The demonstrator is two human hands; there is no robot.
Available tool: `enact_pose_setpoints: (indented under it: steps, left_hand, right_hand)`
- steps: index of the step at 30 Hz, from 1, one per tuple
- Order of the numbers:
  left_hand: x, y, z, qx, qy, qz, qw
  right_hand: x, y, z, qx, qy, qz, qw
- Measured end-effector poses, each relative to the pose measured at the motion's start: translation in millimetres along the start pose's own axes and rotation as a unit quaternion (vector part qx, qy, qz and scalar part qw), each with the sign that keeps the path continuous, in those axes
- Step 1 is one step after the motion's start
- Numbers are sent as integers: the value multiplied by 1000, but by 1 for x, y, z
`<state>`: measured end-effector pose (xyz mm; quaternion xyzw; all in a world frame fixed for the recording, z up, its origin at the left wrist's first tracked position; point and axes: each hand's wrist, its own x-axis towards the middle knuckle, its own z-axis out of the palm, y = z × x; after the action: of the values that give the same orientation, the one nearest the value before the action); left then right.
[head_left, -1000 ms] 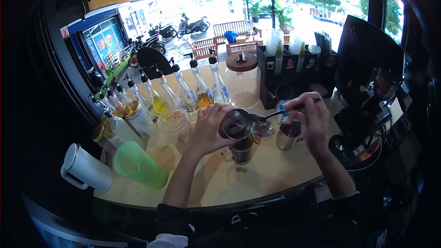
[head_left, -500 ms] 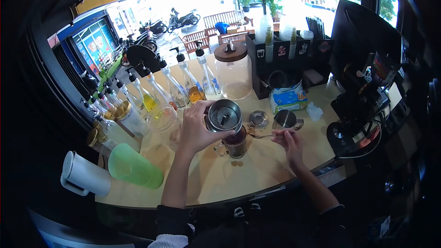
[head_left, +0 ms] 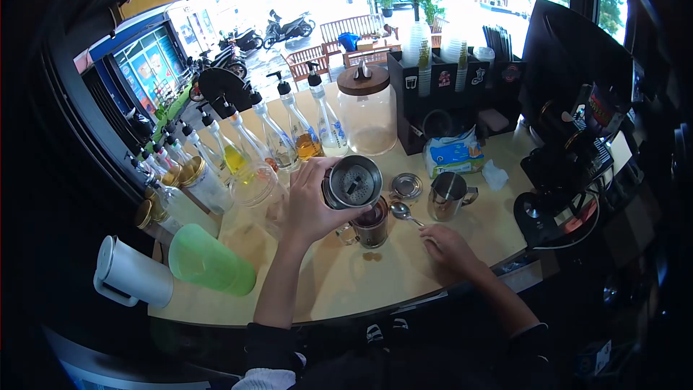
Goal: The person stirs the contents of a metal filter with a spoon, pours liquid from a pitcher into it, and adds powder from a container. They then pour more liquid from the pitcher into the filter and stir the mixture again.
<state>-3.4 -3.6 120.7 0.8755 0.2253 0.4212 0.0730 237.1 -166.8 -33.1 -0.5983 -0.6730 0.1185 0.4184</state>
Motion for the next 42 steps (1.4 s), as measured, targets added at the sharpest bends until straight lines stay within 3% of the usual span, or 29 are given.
enact_pose_setpoints:
  steps: [2,6,8,9,11,12,13,14,20,24,27,32,40,42]
  left_hand:
    - [-2,-2,4,-8,12,12,1000]
    - [-6,-2,8,-22,49,35,998]
    - [-8,-1,9,-20,56,38,997]
    - [-9,-1,9,-19,62,39,997]
    - [-11,0,9,-23,61,37,997]
    - [-11,1,10,-26,60,35,997]
    - [-12,0,11,-25,61,36,997]
    - [-14,-2,14,-33,53,30,998]
    - [-12,5,15,-30,52,21,998]
    - [-9,11,13,7,47,40,998]
    - [-6,14,9,9,35,57,998]
    - [-3,16,7,27,10,68,997]
    - [1,20,5,55,-12,75,996]
    - [1,20,5,62,-19,73,995]
  right_hand:
    - [1,-6,-9,-99,-3,-42,994]
    - [4,-17,-40,-92,-49,4,995]
    - [9,-14,-53,-46,139,77,986]
    - [13,-4,-59,-46,138,76,987]
    - [17,25,-66,-228,295,-2,928]
    - [16,35,-65,-228,296,-3,928]
    - [15,45,-62,-57,263,83,959]
    - [14,53,-59,117,220,166,954]
    - [15,71,-44,291,189,177,921]
    - [25,66,-41,304,211,125,921]
    - [41,29,-57,285,218,120,926]
    - [69,-31,-87,285,205,18,936]
    - [101,-87,-102,303,142,-14,942]
    - [106,-94,-104,197,135,15,971]
